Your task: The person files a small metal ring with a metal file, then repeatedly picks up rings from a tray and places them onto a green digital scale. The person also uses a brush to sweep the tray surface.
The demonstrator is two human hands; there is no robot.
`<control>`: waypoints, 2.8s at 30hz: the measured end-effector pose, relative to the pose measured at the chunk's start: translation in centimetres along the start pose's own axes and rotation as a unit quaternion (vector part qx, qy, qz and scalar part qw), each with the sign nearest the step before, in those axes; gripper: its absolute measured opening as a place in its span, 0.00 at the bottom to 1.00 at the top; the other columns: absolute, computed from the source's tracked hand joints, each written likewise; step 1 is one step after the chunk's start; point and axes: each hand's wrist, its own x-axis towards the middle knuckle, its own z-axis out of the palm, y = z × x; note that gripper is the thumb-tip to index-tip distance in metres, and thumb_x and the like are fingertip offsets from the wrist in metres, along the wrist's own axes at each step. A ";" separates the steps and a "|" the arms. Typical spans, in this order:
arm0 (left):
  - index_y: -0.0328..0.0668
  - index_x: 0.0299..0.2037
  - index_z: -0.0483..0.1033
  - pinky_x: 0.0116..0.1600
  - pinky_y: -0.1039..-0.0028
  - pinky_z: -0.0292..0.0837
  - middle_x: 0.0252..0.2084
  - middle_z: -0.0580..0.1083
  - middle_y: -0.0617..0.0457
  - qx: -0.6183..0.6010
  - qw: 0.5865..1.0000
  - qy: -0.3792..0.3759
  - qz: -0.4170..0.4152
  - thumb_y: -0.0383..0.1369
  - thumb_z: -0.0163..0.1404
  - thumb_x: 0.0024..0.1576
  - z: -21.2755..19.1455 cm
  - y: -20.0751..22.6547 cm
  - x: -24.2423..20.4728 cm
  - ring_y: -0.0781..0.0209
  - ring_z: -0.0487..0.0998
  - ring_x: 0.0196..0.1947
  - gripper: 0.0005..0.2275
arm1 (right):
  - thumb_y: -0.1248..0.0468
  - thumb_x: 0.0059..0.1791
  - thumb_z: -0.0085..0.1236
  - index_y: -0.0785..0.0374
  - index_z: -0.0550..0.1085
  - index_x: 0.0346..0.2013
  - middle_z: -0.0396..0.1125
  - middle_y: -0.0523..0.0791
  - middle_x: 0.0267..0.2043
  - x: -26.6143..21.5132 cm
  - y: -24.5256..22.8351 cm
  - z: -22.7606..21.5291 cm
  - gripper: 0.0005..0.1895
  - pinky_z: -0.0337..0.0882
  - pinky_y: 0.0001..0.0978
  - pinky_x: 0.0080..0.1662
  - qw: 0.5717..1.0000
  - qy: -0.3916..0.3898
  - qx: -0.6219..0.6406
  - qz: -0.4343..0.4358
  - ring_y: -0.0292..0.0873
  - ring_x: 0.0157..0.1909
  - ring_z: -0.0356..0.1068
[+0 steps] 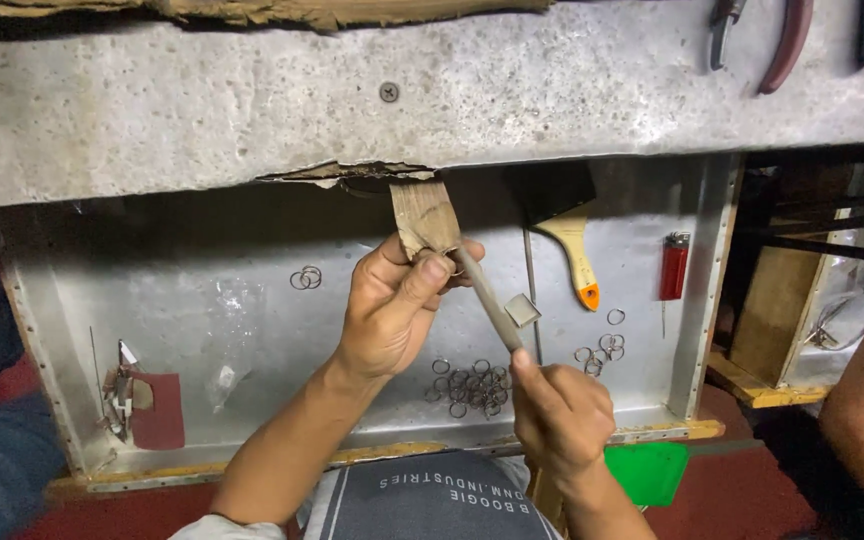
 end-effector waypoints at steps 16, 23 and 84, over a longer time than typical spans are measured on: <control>0.37 0.47 0.77 0.66 0.57 0.76 0.47 0.80 0.44 0.021 1.000 0.004 0.006 0.24 0.49 0.67 0.0 0.3 0.2 0.46 0.80 0.57 0.04 | 0.79 0.51 0.60 0.65 0.75 0.56 0.44 0.43 0.24 1.0 0.3 0.6 0.19 0.48 0.36 0.27 1.000 -0.007 0.003 -0.011 0.42 0.23 0.42; 0.30 0.46 0.74 0.59 0.59 0.79 0.47 0.78 0.33 0.049 0.998 0.028 0.029 0.24 0.52 0.64 0.0 -0.1 0.3 0.48 0.81 0.50 0.05 | 0.84 0.47 0.56 0.68 0.78 0.52 0.52 0.41 0.17 4.9 -0.1 1.9 0.21 0.53 0.32 0.22 0.995 0.067 0.021 -0.072 0.38 0.16 0.46; 0.30 0.39 0.74 0.47 0.71 0.88 0.42 0.79 0.38 0.485 0.849 0.027 0.210 0.18 0.59 0.55 0.5 6.8 -1.7 0.50 0.84 0.46 0.07 | 0.67 0.51 0.62 0.71 0.75 0.50 0.75 0.45 0.32 2.3 -0.4 2.7 0.15 0.63 0.23 0.25 0.990 0.058 0.109 0.064 0.31 0.18 0.59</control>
